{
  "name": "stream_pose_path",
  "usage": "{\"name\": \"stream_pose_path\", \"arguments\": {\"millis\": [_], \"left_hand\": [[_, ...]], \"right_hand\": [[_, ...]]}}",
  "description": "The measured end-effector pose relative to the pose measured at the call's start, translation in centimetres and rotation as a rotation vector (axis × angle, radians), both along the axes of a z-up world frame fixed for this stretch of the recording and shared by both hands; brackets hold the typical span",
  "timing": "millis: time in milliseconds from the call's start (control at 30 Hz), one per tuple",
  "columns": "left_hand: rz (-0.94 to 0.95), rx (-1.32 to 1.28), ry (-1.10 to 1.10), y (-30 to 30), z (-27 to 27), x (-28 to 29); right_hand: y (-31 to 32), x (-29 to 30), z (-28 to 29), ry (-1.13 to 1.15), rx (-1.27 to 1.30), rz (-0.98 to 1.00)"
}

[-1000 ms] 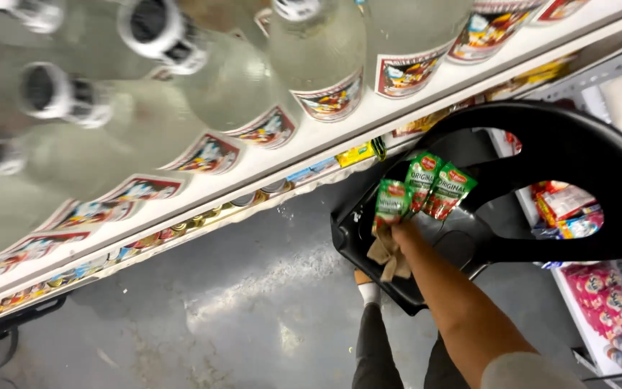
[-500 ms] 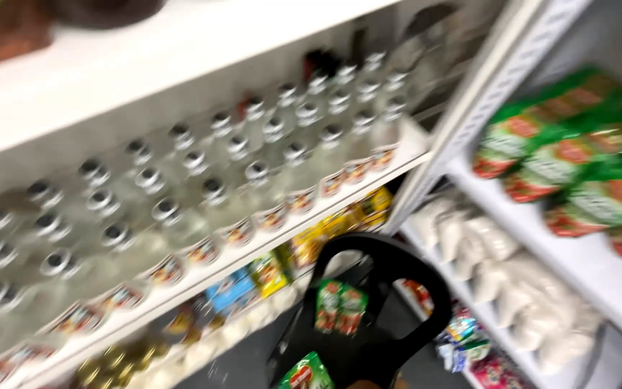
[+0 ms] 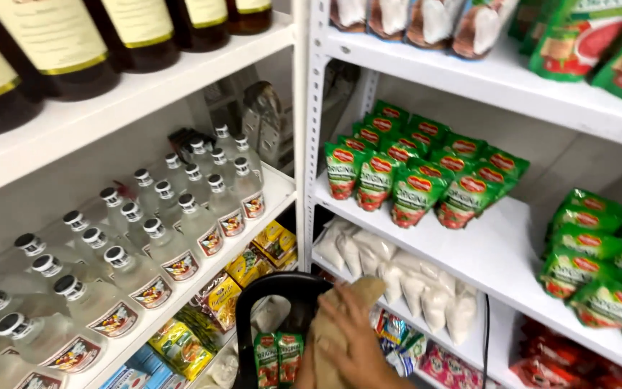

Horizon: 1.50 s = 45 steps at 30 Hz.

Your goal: Wiping tomato sauce pouches with a cloth and organizing them on the shelf.

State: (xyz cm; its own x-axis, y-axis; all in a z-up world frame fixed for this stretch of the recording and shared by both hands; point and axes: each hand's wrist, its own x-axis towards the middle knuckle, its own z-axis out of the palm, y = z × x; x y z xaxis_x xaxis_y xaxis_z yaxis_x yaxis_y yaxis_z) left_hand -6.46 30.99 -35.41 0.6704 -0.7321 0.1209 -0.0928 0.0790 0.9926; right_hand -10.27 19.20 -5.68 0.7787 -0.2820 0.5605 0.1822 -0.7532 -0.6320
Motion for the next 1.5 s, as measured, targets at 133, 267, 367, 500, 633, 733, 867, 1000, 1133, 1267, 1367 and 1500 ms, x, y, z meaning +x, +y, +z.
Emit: {"name": "stream_pose_path", "arguments": {"millis": [133,267,367,500,633,733,867,1000,1133,1267,1367,1500], "left_hand": [[-0.077,-0.008,-0.019,-5.3,18.7,3.3],[0.060,-0.084,0.621,-5.6,29.4,2.7],[0.084,-0.261,0.626,-5.5,34.3,3.6],[0.000,-0.289,-0.116,-5.4,36.0,2.8],[-0.030,-0.301,-0.424,-5.6,36.8,1.0],[0.087,-0.298,-0.264,-5.9,35.1,0.8],[0.281,-0.403,0.267,-7.3,29.8,1.6],[0.339,-0.664,0.632,-7.6,31.0,2.2],[0.352,-0.674,0.594,-7.7,31.1,2.0],[0.467,-0.682,0.465,-8.6,30.3,0.2],[0.471,-0.626,0.469,-8.8,29.6,-0.2],[0.480,-0.544,0.495,-8.1,31.7,0.1]], "right_hand": [[-3.7,-1.2,2.1,-0.022,0.183,-0.110],[-7.3,-2.3,-3.2,-0.018,0.907,-0.007],[-6.1,-3.1,-4.1,0.045,1.308,0.015],[-6.0,-3.4,-6.6,0.061,1.637,-0.001],[-6.0,-3.2,-4.0,0.083,1.447,-0.161],[-5.5,-3.7,-2.6,0.101,1.114,-0.246],[-6.3,-4.4,-2.1,0.066,1.177,-0.173],[-7.8,-5.4,-3.2,-0.073,1.356,-0.028],[-6.9,-5.9,-3.0,-0.095,1.409,-0.010],[-4.8,-5.3,-1.9,-0.006,1.265,0.007],[-4.1,-5.2,-3.0,0.037,1.217,0.004],[-4.9,-5.7,-3.5,0.053,1.330,0.042]]}}
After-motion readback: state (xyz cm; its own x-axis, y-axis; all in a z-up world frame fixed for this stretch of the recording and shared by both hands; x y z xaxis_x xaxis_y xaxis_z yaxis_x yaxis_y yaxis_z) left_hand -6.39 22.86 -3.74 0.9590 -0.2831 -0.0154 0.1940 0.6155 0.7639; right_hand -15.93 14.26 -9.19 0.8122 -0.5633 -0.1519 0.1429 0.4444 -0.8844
